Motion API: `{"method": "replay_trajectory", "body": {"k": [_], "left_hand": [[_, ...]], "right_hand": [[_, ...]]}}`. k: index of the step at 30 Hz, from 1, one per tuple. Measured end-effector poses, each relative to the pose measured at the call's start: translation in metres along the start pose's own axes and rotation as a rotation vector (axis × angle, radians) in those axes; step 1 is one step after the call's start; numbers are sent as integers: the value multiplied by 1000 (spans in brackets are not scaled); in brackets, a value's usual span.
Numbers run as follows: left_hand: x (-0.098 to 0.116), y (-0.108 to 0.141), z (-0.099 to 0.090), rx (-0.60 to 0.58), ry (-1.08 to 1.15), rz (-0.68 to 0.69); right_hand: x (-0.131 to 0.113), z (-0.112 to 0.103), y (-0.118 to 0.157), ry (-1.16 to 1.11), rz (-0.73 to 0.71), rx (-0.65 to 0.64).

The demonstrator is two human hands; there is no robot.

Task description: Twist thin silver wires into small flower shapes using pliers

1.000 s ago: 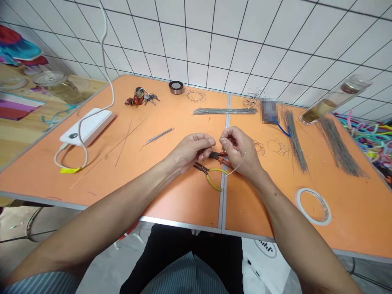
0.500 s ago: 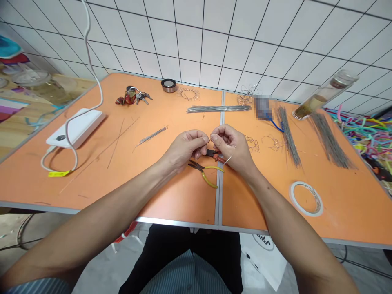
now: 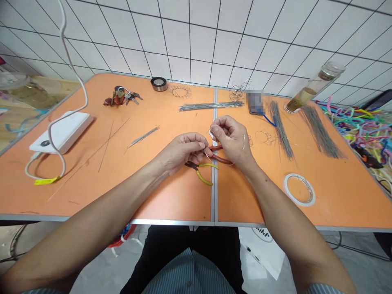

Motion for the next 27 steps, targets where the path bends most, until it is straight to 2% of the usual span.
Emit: {"method": "replay_trajectory", "body": {"k": [9, 12, 16, 20, 27], "left_hand": [[3, 1, -1, 16, 12, 15], [9, 0, -8, 109, 75, 42], [19, 0, -25, 316, 154, 125], [23, 1, -34, 426, 171, 167], [19, 2, -34, 475, 117, 192]], "right_hand": [[11, 3, -1, -139, 88, -69], [17, 2, -1, -240, 182, -92], [20, 4, 3, -215, 288, -111], [17, 13, 8, -161, 264, -123], [8, 27, 17, -63, 155, -112]]}}
Point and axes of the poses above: each hand's wrist, its own y-axis away from the middle knuckle, its own z-axis out of the palm, x = y × z, the point moved 6 cm from there along -y, towards the middle knuckle, and after that the axes turned 6 degrees about -y, right-handed, at the moved point
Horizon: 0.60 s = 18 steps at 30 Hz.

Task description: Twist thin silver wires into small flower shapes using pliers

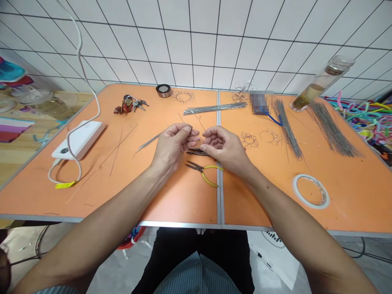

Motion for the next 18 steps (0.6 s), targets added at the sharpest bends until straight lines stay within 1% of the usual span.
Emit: {"method": "replay_trajectory", "body": {"k": [2, 8, 14, 18], "left_hand": [[0, 1, 1, -15, -11, 10], [0, 5, 6, -74, -14, 26], [-1, 5, 7, -99, -59, 46], [2, 4, 6, -83, -61, 72]], "right_hand": [[0, 1, 2, 4, -10, 25], [9, -2, 3, -59, 68, 89], [8, -1, 2, -44, 117, 75], [9, -3, 2, -58, 150, 96]]}}
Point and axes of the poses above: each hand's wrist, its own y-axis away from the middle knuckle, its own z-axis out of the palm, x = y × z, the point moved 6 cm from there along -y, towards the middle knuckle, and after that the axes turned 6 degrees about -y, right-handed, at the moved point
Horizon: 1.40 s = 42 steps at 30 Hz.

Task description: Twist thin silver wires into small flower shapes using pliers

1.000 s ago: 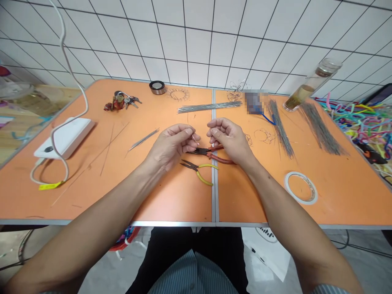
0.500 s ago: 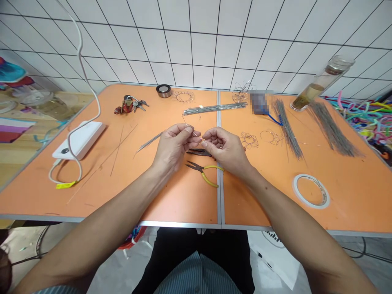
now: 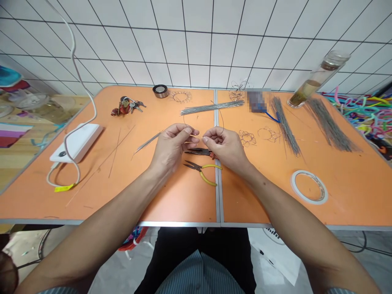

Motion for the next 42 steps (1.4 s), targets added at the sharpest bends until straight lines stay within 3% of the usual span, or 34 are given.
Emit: {"method": "replay_trajectory", "body": {"k": [17, 37, 42], "left_hand": [[5, 1, -2, 32, -70, 73], [-1, 2, 3, -40, -121, 44], [2, 1, 1, -24, -150, 52]], "right_hand": [[4, -2, 1, -106, 175, -5], [7, -2, -3, -96, 117, -17], [-3, -11, -6, -37, 17, 21]]}}
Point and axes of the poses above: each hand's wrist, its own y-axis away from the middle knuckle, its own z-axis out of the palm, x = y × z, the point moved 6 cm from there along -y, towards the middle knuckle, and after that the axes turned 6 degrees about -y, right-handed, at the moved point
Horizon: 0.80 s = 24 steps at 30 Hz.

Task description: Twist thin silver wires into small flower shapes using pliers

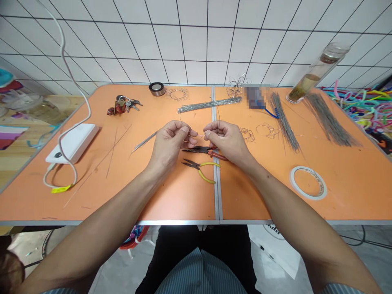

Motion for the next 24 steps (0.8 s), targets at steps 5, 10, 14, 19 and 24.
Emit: {"method": "replay_trajectory", "body": {"k": [5, 10, 14, 19, 24], "left_hand": [[0, -4, -4, 16, -4, 0], [-1, -6, -6, 33, 5, 4], [-3, -8, -6, 38, 22, 9], [-2, -9, -9, 64, 27, 12], [3, -10, -14, 78, 48, 50]], "right_hand": [[-9, -11, -2, -1, -33, 60], [-9, -12, -2, -20, -35, 62], [-2, -9, -3, -9, -27, 34], [-1, -8, -2, 25, -29, 16], [-4, -6, -1, 20, -47, 11]]}}
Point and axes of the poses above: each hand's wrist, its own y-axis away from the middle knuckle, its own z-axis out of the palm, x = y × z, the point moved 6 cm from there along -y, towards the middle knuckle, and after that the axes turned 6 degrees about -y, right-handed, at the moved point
